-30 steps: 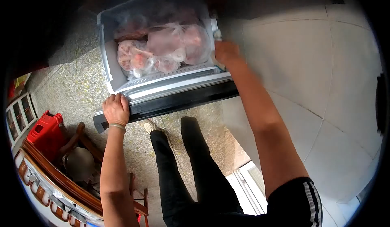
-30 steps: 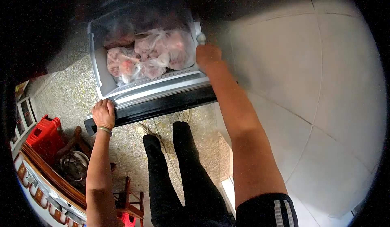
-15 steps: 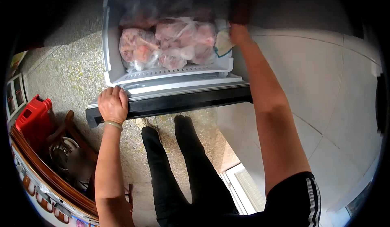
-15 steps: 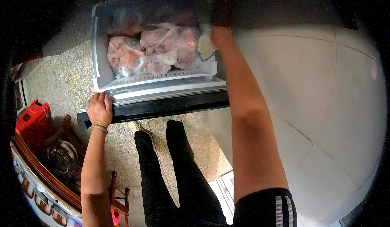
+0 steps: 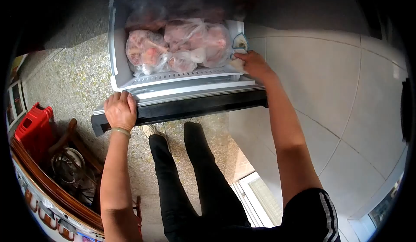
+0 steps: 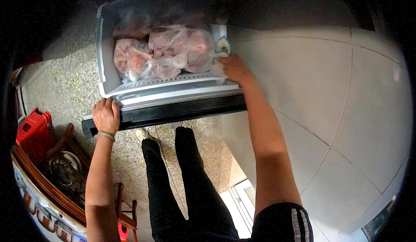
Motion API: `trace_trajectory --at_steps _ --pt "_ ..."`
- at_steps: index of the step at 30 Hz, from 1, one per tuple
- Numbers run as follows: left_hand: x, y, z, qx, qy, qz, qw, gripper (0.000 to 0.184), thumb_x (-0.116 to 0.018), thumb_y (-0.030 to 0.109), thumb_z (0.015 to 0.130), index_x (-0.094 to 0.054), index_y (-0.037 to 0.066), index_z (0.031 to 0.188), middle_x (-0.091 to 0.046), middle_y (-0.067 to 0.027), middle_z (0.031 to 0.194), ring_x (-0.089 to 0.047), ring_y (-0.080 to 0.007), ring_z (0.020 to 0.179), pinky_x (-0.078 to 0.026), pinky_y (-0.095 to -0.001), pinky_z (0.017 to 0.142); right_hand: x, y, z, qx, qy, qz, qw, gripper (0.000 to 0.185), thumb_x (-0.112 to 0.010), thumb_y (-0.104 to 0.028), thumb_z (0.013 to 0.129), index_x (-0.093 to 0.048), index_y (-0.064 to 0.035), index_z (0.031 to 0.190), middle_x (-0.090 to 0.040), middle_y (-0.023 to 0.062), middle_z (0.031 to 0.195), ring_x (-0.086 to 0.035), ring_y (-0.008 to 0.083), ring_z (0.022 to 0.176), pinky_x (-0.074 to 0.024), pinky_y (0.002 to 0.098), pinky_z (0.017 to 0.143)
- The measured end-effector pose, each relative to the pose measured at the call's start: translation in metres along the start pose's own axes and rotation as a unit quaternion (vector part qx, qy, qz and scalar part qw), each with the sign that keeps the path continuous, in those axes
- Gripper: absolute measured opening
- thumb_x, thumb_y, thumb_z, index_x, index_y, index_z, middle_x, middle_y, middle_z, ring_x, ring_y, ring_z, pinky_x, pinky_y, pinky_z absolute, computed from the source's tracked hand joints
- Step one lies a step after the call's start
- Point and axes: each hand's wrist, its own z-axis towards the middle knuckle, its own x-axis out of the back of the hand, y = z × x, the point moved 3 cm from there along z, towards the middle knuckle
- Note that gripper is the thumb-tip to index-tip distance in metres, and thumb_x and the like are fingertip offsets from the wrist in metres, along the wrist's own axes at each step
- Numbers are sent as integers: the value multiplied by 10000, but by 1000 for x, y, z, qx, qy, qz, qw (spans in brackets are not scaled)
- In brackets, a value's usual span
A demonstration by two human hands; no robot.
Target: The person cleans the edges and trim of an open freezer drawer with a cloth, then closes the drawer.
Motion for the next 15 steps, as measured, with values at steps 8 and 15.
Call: trace_trajectory --at_steps 8,15 --pt "0 -1 -1 0 -12 2 1000 222 -457 223 846 -585 63 761 -556 -111 754 -527 -296 754 -384 -400 725 22 7 89 -55 155 -61 984 510 -501 -27 753 -470 -62 1260 -486 232 1231 -479 370 1123 -430 386 913" --pt "1 0 1 10 -51 -2 999 262 -416 219 873 -585 31 804 -567 -138 816 -525 -319 793 -379 -413 730 51 -25 93 -177 83 -59 979 432 -501 -231 879 -440 -120 1292 -425 134 1340 -442 311 1208 -417 405 949"
